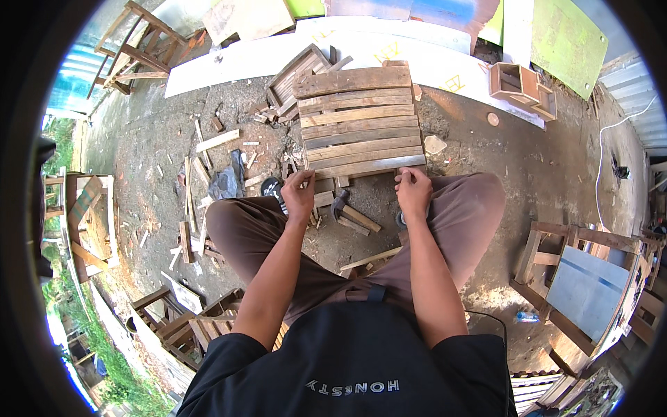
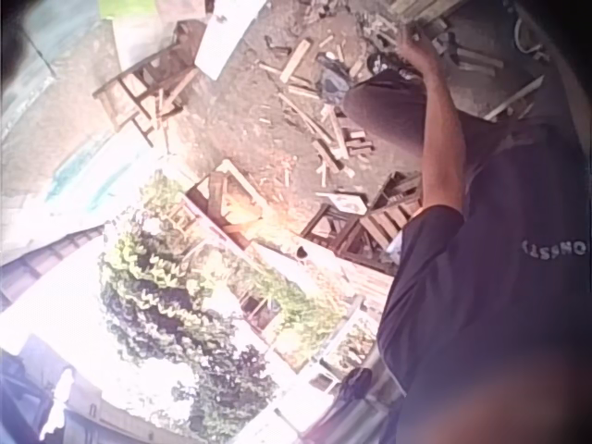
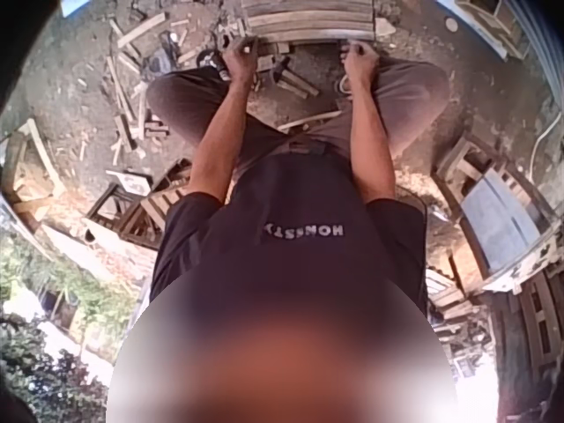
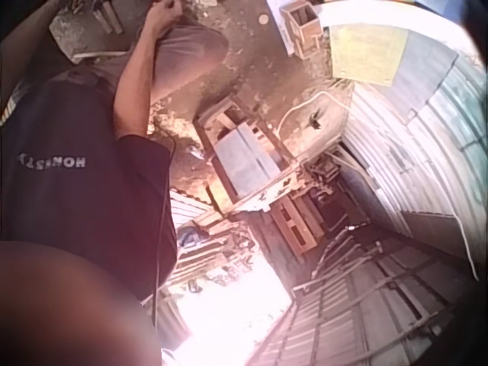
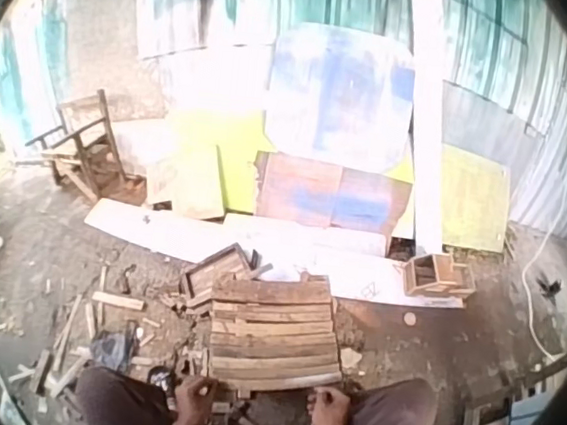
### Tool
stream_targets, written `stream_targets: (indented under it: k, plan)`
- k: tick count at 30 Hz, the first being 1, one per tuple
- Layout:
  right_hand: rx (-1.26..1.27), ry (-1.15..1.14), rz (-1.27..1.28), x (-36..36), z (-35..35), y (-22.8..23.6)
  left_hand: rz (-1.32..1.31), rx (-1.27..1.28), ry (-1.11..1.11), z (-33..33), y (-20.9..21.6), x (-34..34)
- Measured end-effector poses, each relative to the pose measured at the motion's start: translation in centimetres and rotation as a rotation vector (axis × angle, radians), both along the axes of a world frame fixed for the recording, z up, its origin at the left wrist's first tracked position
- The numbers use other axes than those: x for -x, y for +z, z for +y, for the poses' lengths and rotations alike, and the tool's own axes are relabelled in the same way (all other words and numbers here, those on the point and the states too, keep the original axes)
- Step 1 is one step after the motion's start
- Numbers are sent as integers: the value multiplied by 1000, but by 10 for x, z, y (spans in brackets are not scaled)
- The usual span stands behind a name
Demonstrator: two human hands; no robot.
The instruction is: The person assembles a wooden crate by placing slats on a base and securing them with nails using a hammer. They repeatedly pick up slats, align them, and hammer nails to fasten the structure.
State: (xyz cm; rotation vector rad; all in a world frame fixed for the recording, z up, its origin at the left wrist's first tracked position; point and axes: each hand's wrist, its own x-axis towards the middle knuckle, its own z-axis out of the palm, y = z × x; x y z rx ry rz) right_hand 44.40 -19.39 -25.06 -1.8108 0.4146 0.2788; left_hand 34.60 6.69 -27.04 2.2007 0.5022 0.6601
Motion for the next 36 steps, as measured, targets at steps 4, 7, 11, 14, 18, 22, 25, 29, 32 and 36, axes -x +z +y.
stream_targets:
  k: [4,7,11,14,18,22,25,29,32,36]
  plan:
    - [31,49,-11,3,1,-2,0,-69,-23,0,0,1]
    - [87,135,-45,8,4,-8,-3,-110,-54,0,0,2]
    - [223,300,-135,22,10,-21,-17,-88,-52,-1,-1,2]
    - [350,438,-140,34,11,-35,-44,-152,-102,-1,-3,1]
    - [512,627,-32,58,16,-64,-67,-167,-105,0,-6,1]
    - [562,715,118,75,21,-109,-69,-155,-96,0,-10,2]
    - [566,755,201,85,25,-149,-92,-171,-73,-1,-11,4]
    - [521,776,359,101,28,-198,-84,-174,-57,-2,-11,6]
    - [597,762,303,114,36,-230,-133,-178,-59,-3,-15,5]
    - [683,876,149,126,42,-256,-133,-154,-50,-3,-18,7]
